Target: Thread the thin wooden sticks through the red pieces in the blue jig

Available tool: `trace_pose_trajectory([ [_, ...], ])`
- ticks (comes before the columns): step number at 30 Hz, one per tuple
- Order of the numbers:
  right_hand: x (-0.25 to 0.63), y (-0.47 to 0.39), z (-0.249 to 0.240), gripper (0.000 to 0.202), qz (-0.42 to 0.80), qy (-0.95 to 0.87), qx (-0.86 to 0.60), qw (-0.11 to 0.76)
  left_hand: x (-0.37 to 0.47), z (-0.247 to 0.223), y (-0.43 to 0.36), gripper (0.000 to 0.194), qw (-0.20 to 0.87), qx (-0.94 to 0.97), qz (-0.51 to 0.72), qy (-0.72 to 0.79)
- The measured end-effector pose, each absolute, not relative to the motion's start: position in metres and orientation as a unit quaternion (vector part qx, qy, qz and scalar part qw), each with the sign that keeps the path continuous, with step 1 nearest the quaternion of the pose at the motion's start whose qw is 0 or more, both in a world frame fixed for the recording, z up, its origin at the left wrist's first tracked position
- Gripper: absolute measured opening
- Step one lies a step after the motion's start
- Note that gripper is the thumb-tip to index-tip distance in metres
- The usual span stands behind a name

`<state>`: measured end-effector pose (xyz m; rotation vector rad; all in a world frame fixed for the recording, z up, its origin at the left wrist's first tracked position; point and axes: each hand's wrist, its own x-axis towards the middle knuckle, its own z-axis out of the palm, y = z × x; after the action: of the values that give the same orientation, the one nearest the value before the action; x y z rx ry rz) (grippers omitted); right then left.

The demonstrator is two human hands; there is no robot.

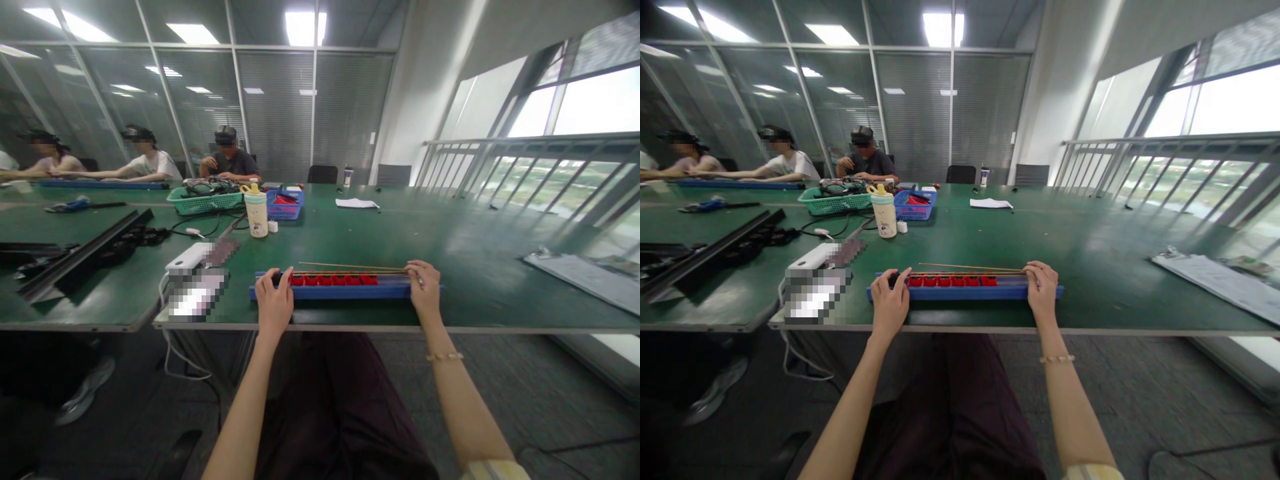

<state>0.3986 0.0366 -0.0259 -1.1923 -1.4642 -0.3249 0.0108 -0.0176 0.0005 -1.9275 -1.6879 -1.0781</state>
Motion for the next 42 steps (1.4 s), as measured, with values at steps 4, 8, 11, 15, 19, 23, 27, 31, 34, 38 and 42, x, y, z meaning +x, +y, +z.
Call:
trace_pose_trajectory([
  [4,0.3985,0.0371,-0.0252,0.033,-0.133,-0.627,-0.512,0.572,0.0125,0.0001,-0.0154,0.046,0.189,-0.680,-0.382,-0.597],
  [8,0.3979,0.0369,-0.0245,0.033,-0.128,-0.628,-0.517,0.568,0.0142,0.0014,-0.0149,0.046,0.192,-0.680,-0.373,-0.601],
  [11,0.3976,0.0362,-0.0236,0.032,-0.124,-0.628,-0.521,0.565,0.0147,0.0024,-0.0150,0.046,0.192,-0.681,-0.369,-0.603],
  [15,0.3968,0.0351,-0.0223,0.034,-0.120,-0.630,-0.537,0.548,0.0150,0.0034,-0.0153,0.047,0.185,-0.681,-0.369,-0.604],
  [19,0.3957,0.0344,-0.0216,0.036,-0.121,-0.633,-0.542,0.539,0.0156,0.0043,-0.0163,0.047,0.181,-0.682,-0.369,-0.604],
  [23,0.3949,0.0340,-0.0214,0.037,-0.119,-0.636,-0.544,0.534,0.0154,0.0044,-0.0172,0.047,0.183,-0.682,-0.370,-0.604],
  [27,0.3936,0.0334,-0.0212,0.036,-0.112,-0.640,-0.544,0.530,0.0141,0.0025,-0.0165,0.047,0.183,-0.683,-0.368,-0.603],
  [31,0.3923,0.0330,-0.0217,0.032,-0.113,-0.637,-0.542,0.536,0.0134,0.0011,-0.0154,0.046,0.183,-0.680,-0.372,-0.605],
  [34,0.3921,0.0333,-0.0231,0.030,-0.113,-0.632,-0.549,0.535,0.0134,0.0014,-0.0162,0.046,0.180,-0.679,-0.372,-0.606],
  [38,0.3928,0.0344,-0.0254,0.029,-0.116,-0.626,-0.557,0.534,0.0131,0.0021,-0.0179,0.047,0.176,-0.682,-0.370,-0.606],
  [42,0.3922,0.0348,-0.0263,0.029,-0.114,-0.625,-0.560,0.532,0.0123,0.0021,-0.0184,0.048,0.172,-0.681,-0.370,-0.608],
])
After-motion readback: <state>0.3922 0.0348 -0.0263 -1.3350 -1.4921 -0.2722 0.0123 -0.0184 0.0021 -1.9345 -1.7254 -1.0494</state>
